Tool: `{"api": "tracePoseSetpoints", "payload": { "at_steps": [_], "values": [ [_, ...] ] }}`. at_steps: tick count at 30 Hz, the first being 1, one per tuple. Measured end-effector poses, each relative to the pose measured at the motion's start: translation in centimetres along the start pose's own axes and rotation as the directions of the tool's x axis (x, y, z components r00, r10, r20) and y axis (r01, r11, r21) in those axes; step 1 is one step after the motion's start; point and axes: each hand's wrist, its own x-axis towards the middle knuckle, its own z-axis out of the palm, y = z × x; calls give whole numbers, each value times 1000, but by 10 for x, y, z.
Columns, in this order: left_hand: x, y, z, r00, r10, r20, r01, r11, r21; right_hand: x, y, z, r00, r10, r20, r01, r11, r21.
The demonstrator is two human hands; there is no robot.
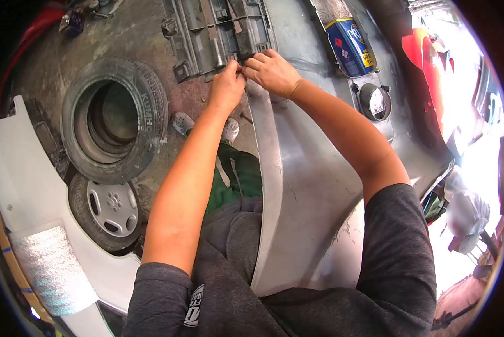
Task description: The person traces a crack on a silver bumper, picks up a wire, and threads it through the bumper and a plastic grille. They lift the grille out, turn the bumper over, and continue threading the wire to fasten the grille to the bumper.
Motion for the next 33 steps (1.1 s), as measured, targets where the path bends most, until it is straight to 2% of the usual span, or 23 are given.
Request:
{"api": "tracePoseSetpoints", "payload": {
  "at_steps": [8, 10, 16, 20, 22, 24, 25, 26, 28, 31, 33],
  "values": [
    [1, -5, 2, 1000, 9, -5, -9, 999, -51, 0, -2, -2, 1000, 6, 12, -6, 1000, -23],
    [-2, -2, -3, 999, -16, 45, 18, 998, -60, 1, -2, -1, 1000, 6, -5, -6, 999, -33],
    [-8, 2, -7, 999, 24, 48, -20, 996, -83, 8, -14, -2, 977, 198, 79, -205, 975, 87],
    [-9, 0, -5, 999, 10, 46, -7, 999, -51, 10, -21, 2, 918, 386, 92, -396, 880, 261],
    [-10, -2, -3, 999, 26, 41, -23, 997, -72, 15, -26, 5, 843, 512, 163, -533, 761, 369],
    [-12, -4, -1, 998, 41, 38, -36, 993, -115, 23, -33, 7, 594, 704, 388, -776, 375, 507],
    [-12, -4, -1, 998, 48, 35, -42, 988, -147, 27, -36, 6, 446, 735, 511, -839, 143, 525],
    [-12, -5, 0, 998, 55, 32, -48, 983, -179, 30, -37, 12, 348, 734, 583, -799, -93, 594],
    [-13, -6, 1, 998, 65, 24, -60, 981, -182, 35, -39, 26, 185, 648, 739, -576, -537, 616],
    [-12, -12, 3, 997, 65, 32, -57, 976, -212, 36, -46, 17, 118, 515, 849, -332, -785, 522],
    [-9, -11, 3, 998, 58, 39, -48, 975, -216, 31, -36, 6, 140, 464, 875, -410, -777, 478]
  ]
}}
